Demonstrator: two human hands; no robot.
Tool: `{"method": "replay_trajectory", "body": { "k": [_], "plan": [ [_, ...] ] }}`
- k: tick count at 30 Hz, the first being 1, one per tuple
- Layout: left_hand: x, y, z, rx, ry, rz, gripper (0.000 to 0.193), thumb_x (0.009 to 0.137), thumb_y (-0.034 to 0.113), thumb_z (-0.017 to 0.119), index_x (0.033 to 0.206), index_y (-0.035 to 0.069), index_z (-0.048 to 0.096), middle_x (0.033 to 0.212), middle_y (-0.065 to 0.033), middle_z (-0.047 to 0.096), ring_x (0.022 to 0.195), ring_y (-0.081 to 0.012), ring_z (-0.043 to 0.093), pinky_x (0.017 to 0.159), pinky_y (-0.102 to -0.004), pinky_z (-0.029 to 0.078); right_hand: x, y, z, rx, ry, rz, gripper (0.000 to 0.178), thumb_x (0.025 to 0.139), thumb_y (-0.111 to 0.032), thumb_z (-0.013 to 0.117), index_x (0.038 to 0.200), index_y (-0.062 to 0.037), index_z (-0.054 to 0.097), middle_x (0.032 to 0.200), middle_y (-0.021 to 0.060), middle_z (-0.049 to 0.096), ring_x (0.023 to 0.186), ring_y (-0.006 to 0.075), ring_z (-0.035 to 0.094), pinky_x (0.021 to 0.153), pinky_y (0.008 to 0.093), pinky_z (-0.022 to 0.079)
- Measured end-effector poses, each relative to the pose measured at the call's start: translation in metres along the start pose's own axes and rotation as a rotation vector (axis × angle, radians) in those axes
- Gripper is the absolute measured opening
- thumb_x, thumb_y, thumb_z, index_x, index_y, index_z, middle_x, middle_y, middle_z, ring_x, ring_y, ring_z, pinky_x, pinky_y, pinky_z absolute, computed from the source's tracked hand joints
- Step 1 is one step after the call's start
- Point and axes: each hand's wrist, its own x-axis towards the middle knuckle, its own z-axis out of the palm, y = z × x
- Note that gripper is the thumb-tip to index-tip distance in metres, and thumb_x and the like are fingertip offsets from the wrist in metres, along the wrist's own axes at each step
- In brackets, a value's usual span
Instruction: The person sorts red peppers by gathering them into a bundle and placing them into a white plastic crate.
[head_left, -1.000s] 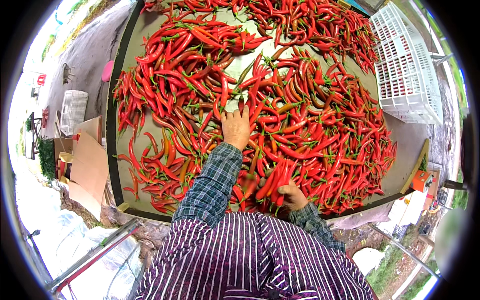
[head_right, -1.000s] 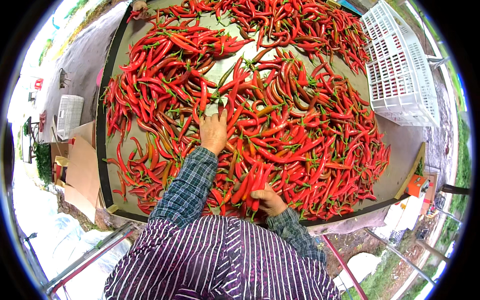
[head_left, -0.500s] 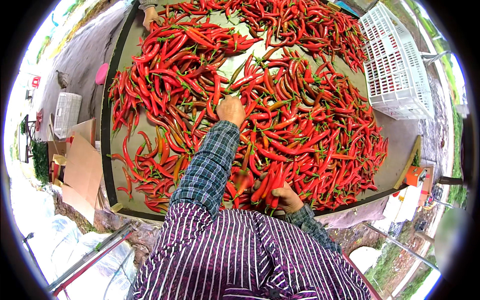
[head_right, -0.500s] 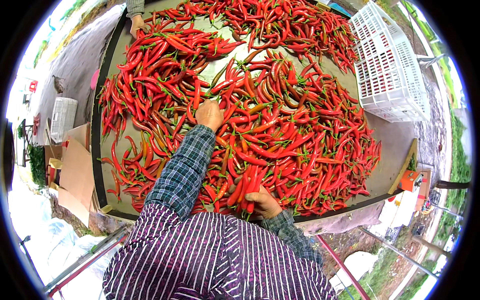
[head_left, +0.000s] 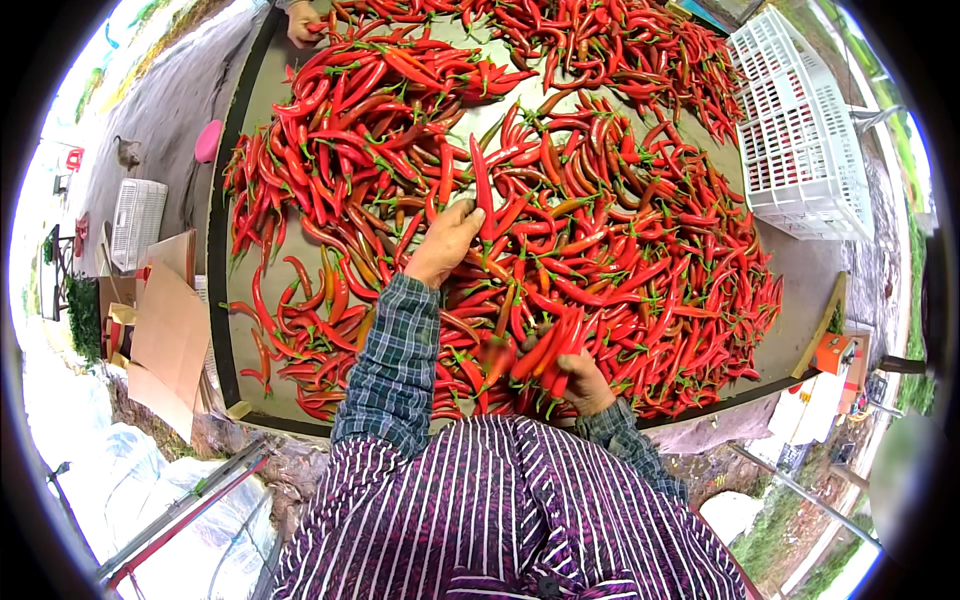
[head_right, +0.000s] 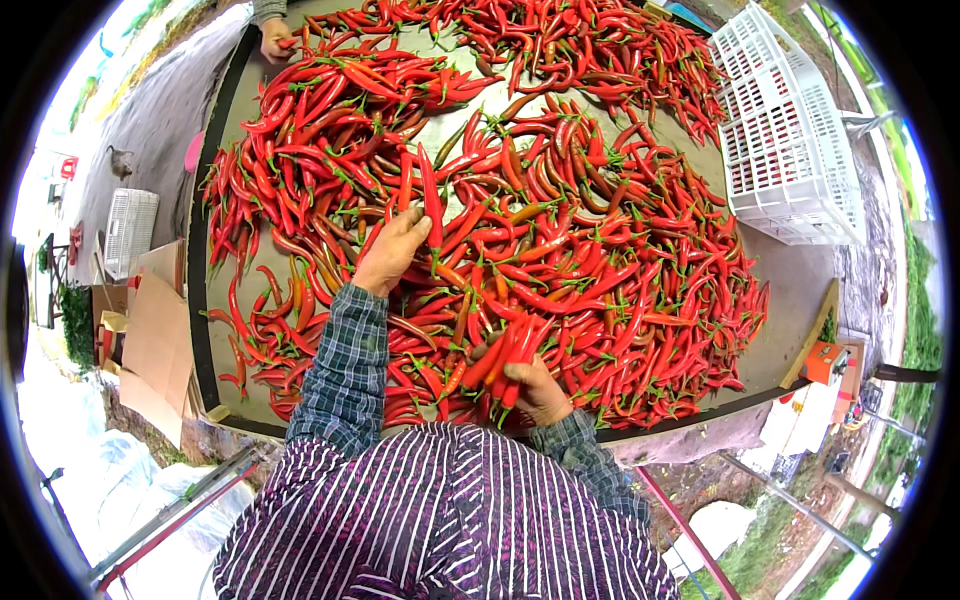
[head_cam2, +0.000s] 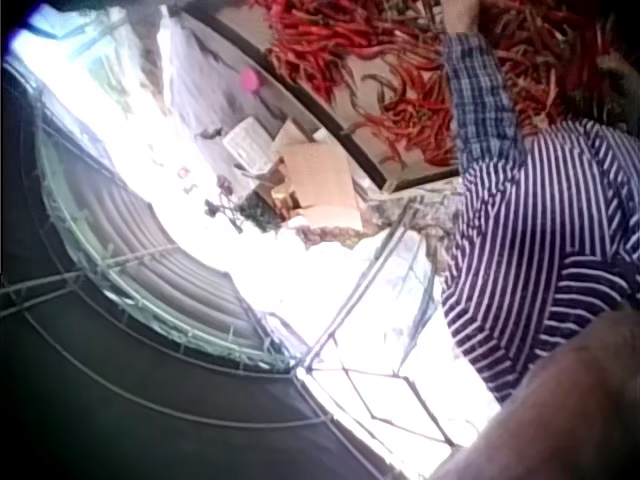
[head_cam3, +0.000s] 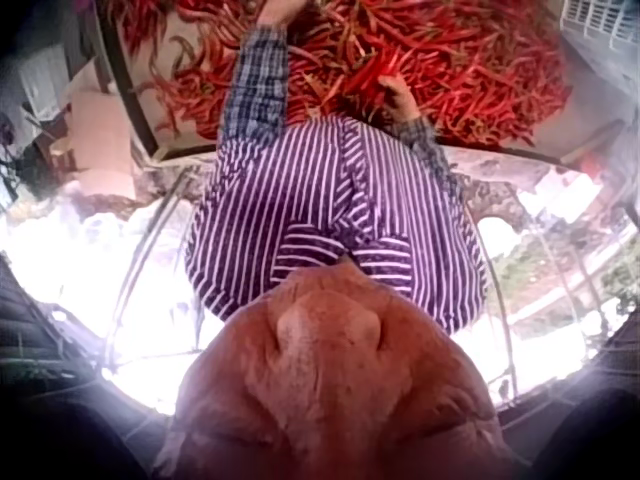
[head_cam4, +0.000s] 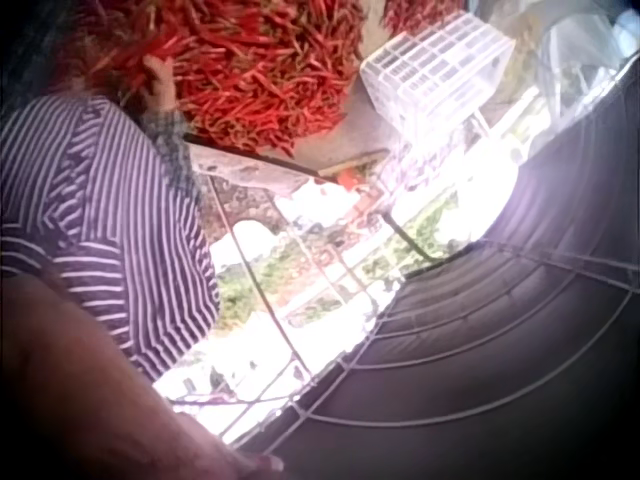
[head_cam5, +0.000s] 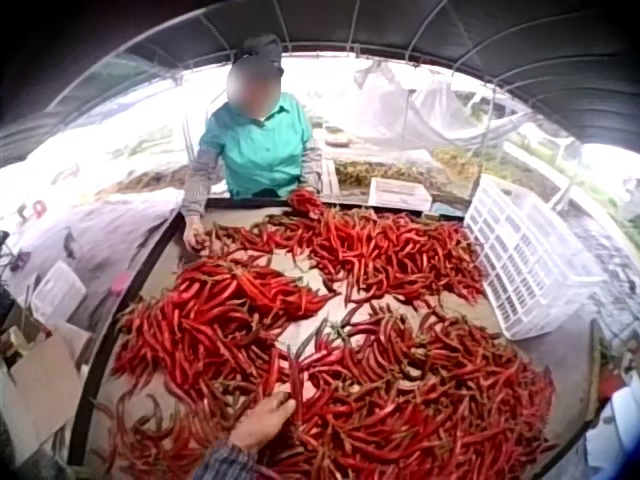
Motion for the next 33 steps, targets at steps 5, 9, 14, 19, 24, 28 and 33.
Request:
{"method": "replay_trajectory", "body": {
  "k": [5, 9, 14, 19, 24, 28, 33],
  "plan": [
    [-0.042, 0.012, 0.005, -0.132, -0.017, -0.007, 0.044, 0.093, 0.023, 0.049, 0.122, -0.009, 0.044, 0.112, -0.0079, 0.054, 0.103, -0.013, 0.048, 0.093, -0.0268, 0.037, 0.02, 0.002, -0.004, 0.077, 0.073, -0.003, 0.054, 0.078, -0.022, 0.063, 0.122, 0.0003, 0.041, 0.112, 0.0141, 0.057, 0.105, 0.0245, 0.057, 0.091, 0.036, 0.045],
    [-0.058, -0.011, 0.004, 0.001, -0.113, 0.037, 0.04, 0.09, 0.019, 0.052, 0.121, -0.006, 0.047, 0.111, -0.0119, 0.057, 0.098, -0.0166, 0.053, 0.087, -0.0295, 0.043, 0.032, -0.005, 0.008, 0.014, 0.033, -0.006, 0.059, 0.077, -0.02, 0.066, 0.126, 0.0, 0.039, 0.115, 0.0156, 0.056, 0.106, 0.0262, 0.056, 0.092, 0.0376, 0.044],
    [-0.084, -0.01, 0.022, -0.076, -0.171, 0.035, 0.036, 0.091, 0.014, 0.051, 0.121, -0.004, 0.047, 0.109, -0.0094, 0.058, 0.096, -0.0144, 0.055, 0.085, -0.0267, 0.044, 0.04, -0.004, 0.015, -0.053, -0.024, -0.015, 0.059, 0.079, -0.024, 0.065, 0.126, 0.003, 0.041, 0.12, 0.0159, 0.054, 0.111, 0.0268, 0.054, 0.096, 0.0388, 0.042],
    [-0.097, -0.013, 0.029, -0.251, -0.232, -0.065, 0.034, 0.091, 0.01, 0.049, 0.122, -0.004, 0.046, 0.111, -0.0093, 0.058, 0.097, -0.0155, 0.056, 0.087, -0.027, 0.044, 0.039, -0.005, 0.023, -0.074, -0.047, -0.009, 0.06, 0.078, -0.025, 0.066, 0.125, 0.0044, 0.042, 0.12, 0.0158, 0.054, 0.11, 0.0267, 0.054, 0.096, 0.038, 0.043],
    [-0.097, -0.033, 0.033, -0.085, -0.235, 0.031, 0.036, 0.09, 0.01, 0.05, 0.124, 0.0, 0.047, 0.116, -0.0107, 0.055, 0.104, -0.0167, 0.054, 0.091, -0.0287, 0.043, 0.036, -0.006, 0.02, -0.101, 0.026, 0.051, 0.053, 0.078, -0.021, 0.064, 0.122, 0.0006, 0.045, 0.106, 0.01, 0.058, 0.095, 0.0188, 0.058, 0.083, 0.0316, 0.047],
    [-0.097, -0.041, 0.039, 0.187, -0.147, 0.116, 0.039, 0.088, 0.011, 0.054, 0.126, 0.002, 0.048, 0.115, -0.0123, 0.055, 0.106, -0.0204, 0.052, 0.093, -0.0305, 0.04, 0.042, -0.001, 0.028, -0.098, 0.074, 0.033, 0.048, 0.08, -0.02, 0.062, 0.121, -0.0023, 0.045, 0.097, 0.0057, 0.059, 0.085, 0.0146, 0.057, 0.076, 0.0277, 0.047],
    [-0.098, -0.033, 0.038, 0.324, -0.161, 0.141, 0.045, 0.086, 0.012, 0.057, 0.128, 0.004, 0.047, 0.112, -0.0156, 0.055, 0.105, -0.0241, 0.053, 0.091, -0.0326, 0.042, 0.045, 0.003, 0.027, -0.057, 0.045, 0.038, 0.05, 0.081, -0.02, 0.062, 0.124, -0.0031, 0.043, 0.106, 0.0064, 0.056, 0.09, 0.0152, 0.057, 0.077, 0.0284, 0.047]
  ]
}}
